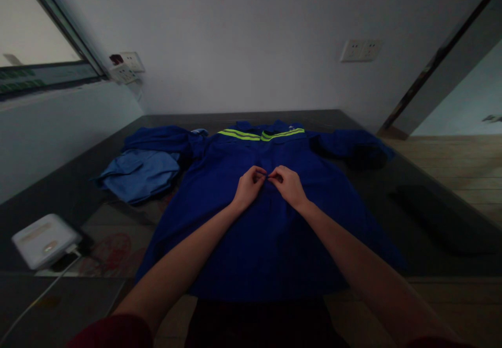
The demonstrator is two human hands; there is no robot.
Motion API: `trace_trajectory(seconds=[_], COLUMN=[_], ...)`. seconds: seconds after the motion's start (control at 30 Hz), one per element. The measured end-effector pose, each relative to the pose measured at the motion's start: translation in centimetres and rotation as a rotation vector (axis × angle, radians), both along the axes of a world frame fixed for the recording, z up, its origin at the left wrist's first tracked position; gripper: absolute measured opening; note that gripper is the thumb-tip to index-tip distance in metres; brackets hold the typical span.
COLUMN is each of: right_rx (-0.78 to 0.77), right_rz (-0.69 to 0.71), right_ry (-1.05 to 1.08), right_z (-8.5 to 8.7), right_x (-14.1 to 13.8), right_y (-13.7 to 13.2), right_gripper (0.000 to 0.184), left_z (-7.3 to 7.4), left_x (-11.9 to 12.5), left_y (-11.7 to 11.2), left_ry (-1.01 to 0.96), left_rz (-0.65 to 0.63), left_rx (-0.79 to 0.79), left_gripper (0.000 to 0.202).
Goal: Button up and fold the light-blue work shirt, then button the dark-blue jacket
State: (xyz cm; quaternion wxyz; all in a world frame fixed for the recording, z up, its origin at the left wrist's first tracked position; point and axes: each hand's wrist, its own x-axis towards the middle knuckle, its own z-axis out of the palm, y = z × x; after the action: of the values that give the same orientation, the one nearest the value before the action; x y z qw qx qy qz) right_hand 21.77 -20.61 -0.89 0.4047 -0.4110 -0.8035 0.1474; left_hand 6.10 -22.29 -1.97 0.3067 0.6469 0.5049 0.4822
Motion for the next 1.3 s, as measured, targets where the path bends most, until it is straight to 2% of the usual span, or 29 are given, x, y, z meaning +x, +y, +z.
trace_trajectory(seconds=[0.2,0.43,0.7,1.07,1.17,1.3], right_rx=[0.031,0.069,0.042,0.046,0.034,0.028], right_rz=[0.024,0.0,0.041,0.058,0.048,0.046], right_ry=[-0.063,-0.178,-0.108,0.001,-0.003,-0.028], right_z=[-0.1,0.2,-0.3,0.1,0.0,-0.2], right_x=[0.0,-0.1,0.0,0.0,-0.1,-0.1], right_y=[0.1,-0.3,0.3,0.1,0.1,0.3], right_gripper=[0.008,0.011,0.013,0.011,0.009,0.012], left_z=[-0.7,0.5,1.0,0.5,0.5,1.0], left_x=[-0.2,0.2,0.3,-0.1,-0.1,0.1], left_y=[0.5,-0.4,-0.8,-0.1,-0.2,-0.8], left_ry=[-0.034,0.072,0.223,-0.089,-0.064,0.081], left_rz=[0.002,0.031,0.055,0.049,0.069,0.099], left_rx=[-0.004,0.048,-0.005,-0.101,-0.07,0.021], left_gripper=[0.014,0.022,0.019,0.018,0.016,0.013])
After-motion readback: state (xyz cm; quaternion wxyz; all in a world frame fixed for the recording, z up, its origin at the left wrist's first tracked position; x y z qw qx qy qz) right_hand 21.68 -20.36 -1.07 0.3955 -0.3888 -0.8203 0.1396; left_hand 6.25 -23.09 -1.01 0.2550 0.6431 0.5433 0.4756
